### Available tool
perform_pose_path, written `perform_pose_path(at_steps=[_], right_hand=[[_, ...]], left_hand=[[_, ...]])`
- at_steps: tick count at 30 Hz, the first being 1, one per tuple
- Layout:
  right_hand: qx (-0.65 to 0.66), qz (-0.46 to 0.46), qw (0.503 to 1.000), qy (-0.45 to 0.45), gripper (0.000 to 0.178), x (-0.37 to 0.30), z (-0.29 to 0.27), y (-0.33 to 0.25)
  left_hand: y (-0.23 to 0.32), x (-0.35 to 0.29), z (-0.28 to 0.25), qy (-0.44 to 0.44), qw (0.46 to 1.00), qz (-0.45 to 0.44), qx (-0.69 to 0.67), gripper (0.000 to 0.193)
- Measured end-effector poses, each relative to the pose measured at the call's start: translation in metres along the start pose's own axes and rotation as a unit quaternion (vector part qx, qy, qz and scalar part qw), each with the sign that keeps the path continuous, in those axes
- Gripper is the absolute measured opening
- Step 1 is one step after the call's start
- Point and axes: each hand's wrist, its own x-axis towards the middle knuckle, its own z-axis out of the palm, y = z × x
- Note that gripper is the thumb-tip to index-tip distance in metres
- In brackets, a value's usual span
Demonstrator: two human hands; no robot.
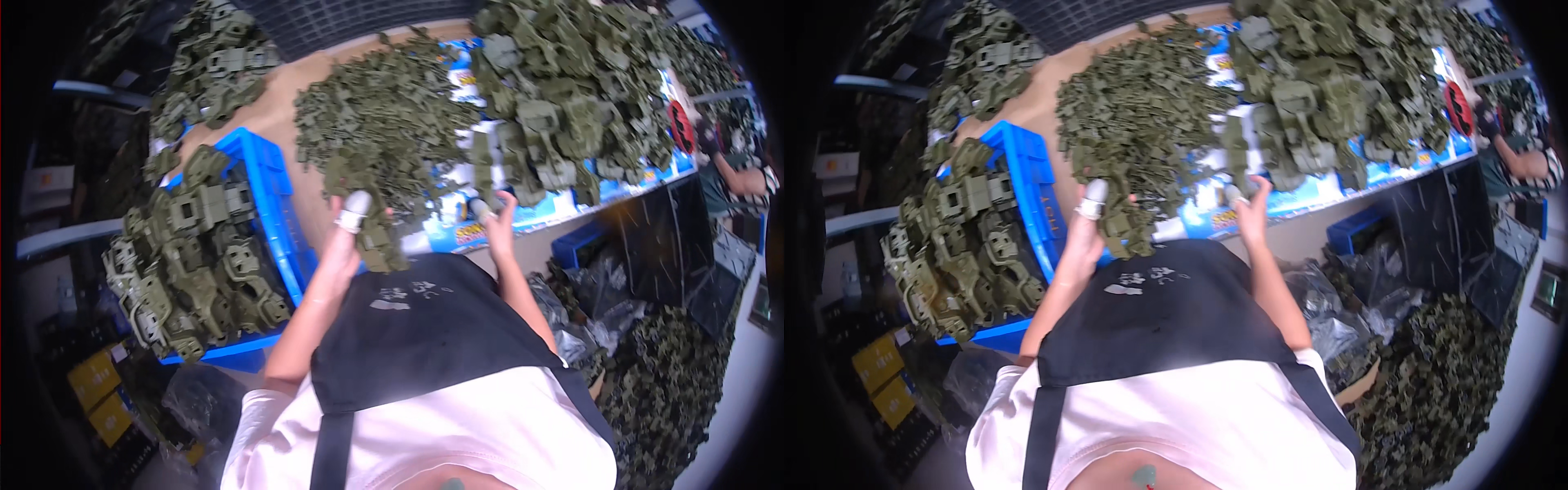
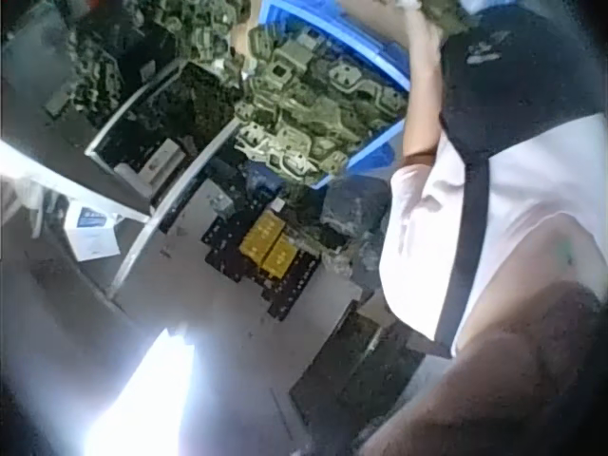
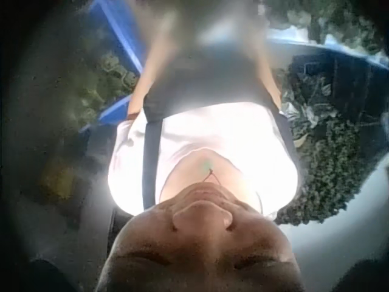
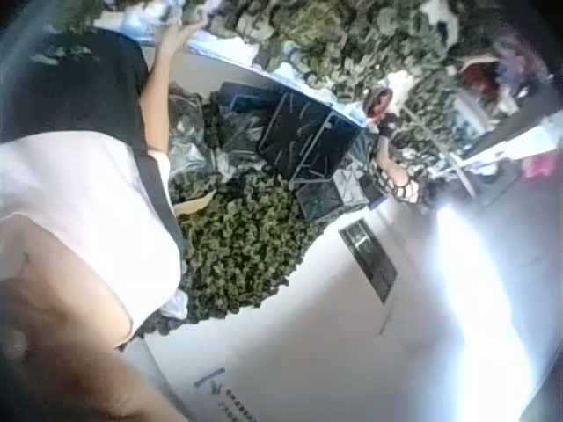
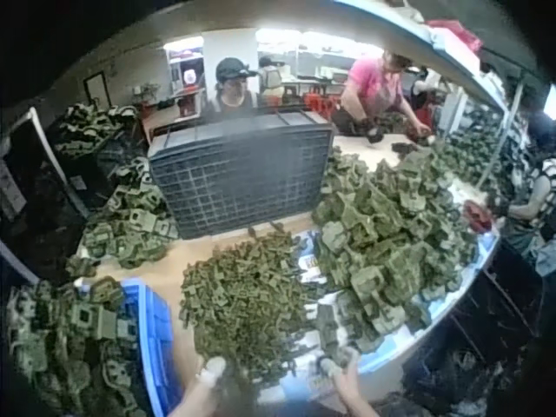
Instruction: The person repeatedly picks up green plastic components from a blue crate and a table, snaps them together by hand, and places the assembled units onto a growing pile on the table. The task involves continuous manual assembly of identical parts in a repetitive cycle.
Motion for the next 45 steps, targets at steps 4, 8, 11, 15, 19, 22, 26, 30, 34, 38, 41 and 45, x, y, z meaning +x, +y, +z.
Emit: perform_pose_path(at_steps=[4,8,11,15,19,22,26,30,34,38,41,45], right_hand=[[0.201,0.047,0.95,-0.235,0.068,-0.037,-0.02,-0.12],[0.05,-0.079,0.939,-0.331,0.068,-0.061,0.01,-0.142],[0.011,-0.071,0.931,-0.359,0.071,-0.069,0.012,-0.16],[-0.058,-0.085,0.91,-0.402,0.068,-0.07,0.016,-0.171],[0.122,-0.053,0.886,-0.443,0.067,-0.06,0.025,-0.155],[0.308,0.194,0.82,-0.442,0.067,-0.057,0.029,-0.155],[0.244,0.133,0.81,-0.517,0.064,-0.036,0.032,-0.143],[-0.11,-0.129,0.864,-0.475,0.062,-0.012,-0.005,-0.17],[-0.24,-0.198,0.776,-0.549,0.065,-0.018,-0.013,-0.186],[-0.317,-0.275,0.729,-0.541,0.063,-0.036,-0.017,-0.163],[-0.21,-0.172,0.781,-0.562,0.063,-0.027,-0.009,-0.152],[-0.222,-0.136,0.792,-0.553,0.059,-0.035,-0.01,-0.152]], left_hand=[[0.007,-0.009,0.028,-0.033,0.991,0.096,0.083,0.045],[-0.002,-0.013,0.047,-0.026,0.97,0.157,0.186,0.08],[0.0,-0.019,0.043,0.009,0.982,0.153,0.108,0.084],[0.007,-0.03,0.043,0.052,0.978,0.163,0.123,0.074],[0.016,-0.03,0.033,0.101,0.966,0.221,0.087,0.06],[0.017,-0.026,0.032,0.052,0.954,0.291,0.046,0.058],[0.021,-0.045,0.025,0.038,0.959,0.264,0.099,0.07],[0.063,-0.066,0.064,0.071,0.703,0.419,0.571,0.083],[0.053,-0.063,0.083,-0.205,0.516,0.137,0.82,0.079],[0.04,-0.054,0.061,-0.235,0.589,0.084,0.768,0.079],[0.036,-0.053,0.055,-0.225,0.603,0.112,0.757,0.08],[0.037,-0.052,0.057,-0.239,0.573,0.075,0.78,0.079]])
